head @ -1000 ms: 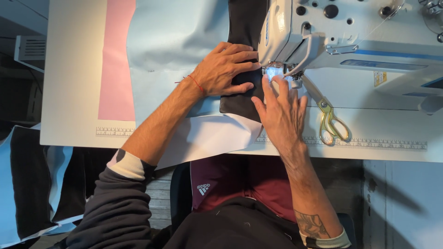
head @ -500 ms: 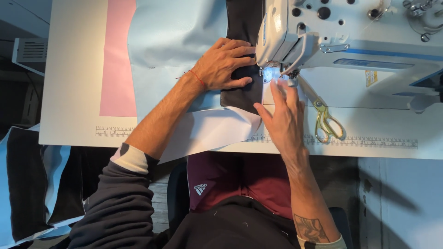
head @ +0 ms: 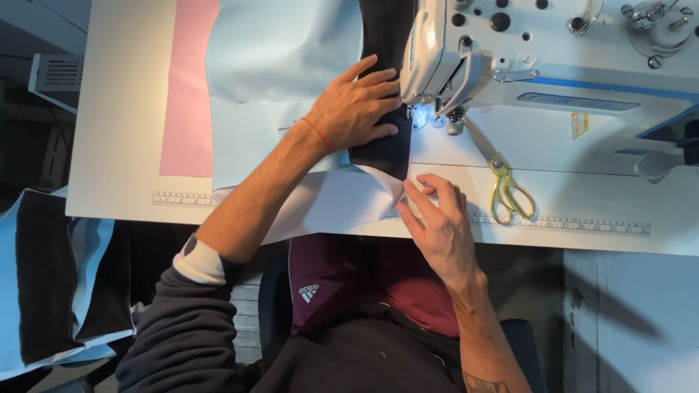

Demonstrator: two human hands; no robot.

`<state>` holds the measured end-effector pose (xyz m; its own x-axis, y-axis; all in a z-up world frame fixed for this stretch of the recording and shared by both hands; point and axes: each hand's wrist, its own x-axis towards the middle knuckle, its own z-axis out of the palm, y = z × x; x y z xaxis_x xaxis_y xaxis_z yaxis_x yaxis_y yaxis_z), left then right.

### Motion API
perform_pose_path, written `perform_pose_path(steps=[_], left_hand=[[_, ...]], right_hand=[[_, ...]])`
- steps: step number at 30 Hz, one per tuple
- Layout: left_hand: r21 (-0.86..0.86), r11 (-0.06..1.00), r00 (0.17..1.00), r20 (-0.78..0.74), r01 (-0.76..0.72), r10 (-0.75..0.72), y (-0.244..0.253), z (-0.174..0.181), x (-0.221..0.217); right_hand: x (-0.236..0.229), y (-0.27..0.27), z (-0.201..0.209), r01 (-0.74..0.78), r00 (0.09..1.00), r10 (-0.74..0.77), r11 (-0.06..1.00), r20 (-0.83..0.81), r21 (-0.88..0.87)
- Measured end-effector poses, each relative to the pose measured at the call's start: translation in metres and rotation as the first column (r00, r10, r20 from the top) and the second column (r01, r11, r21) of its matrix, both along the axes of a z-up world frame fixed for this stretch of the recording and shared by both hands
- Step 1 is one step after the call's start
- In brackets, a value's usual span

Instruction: Sewing pieces of blue and black fabric together using an industrial sewing machine.

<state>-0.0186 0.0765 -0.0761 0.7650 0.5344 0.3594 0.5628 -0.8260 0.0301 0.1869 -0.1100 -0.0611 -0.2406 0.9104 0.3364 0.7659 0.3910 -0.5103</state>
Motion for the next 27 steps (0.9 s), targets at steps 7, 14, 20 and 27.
perform_pose_path(steps=[7, 14, 20, 27], left_hand=[[-0.122, 0.992, 0.998, 0.059, 0.039, -0.032, -0.100, 0.050, -0.001], [0.053, 0.999, 0.998, 0.057, -0.010, 0.007, -0.135, -0.003, 0.001], [-0.052, 0.999, 0.984, 0.176, 0.006, 0.003, -0.132, -0.024, 0.000], [0.050, 0.994, 0.984, 0.148, 0.097, -0.104, -0.122, -0.021, -0.001]], right_hand=[[0.019, -0.021, -0.008, -0.044, 0.999, 0.042, 0.994, 0.020, 0.101], [0.027, -0.026, -0.021, -0.187, 0.982, 0.180, 0.969, 0.058, 0.160], [0.025, -0.021, -0.017, -0.191, 0.982, 0.188, 0.977, 0.032, 0.097], [0.020, -0.007, -0.002, -0.135, 0.990, 0.133, 0.991, 0.056, 0.024]])
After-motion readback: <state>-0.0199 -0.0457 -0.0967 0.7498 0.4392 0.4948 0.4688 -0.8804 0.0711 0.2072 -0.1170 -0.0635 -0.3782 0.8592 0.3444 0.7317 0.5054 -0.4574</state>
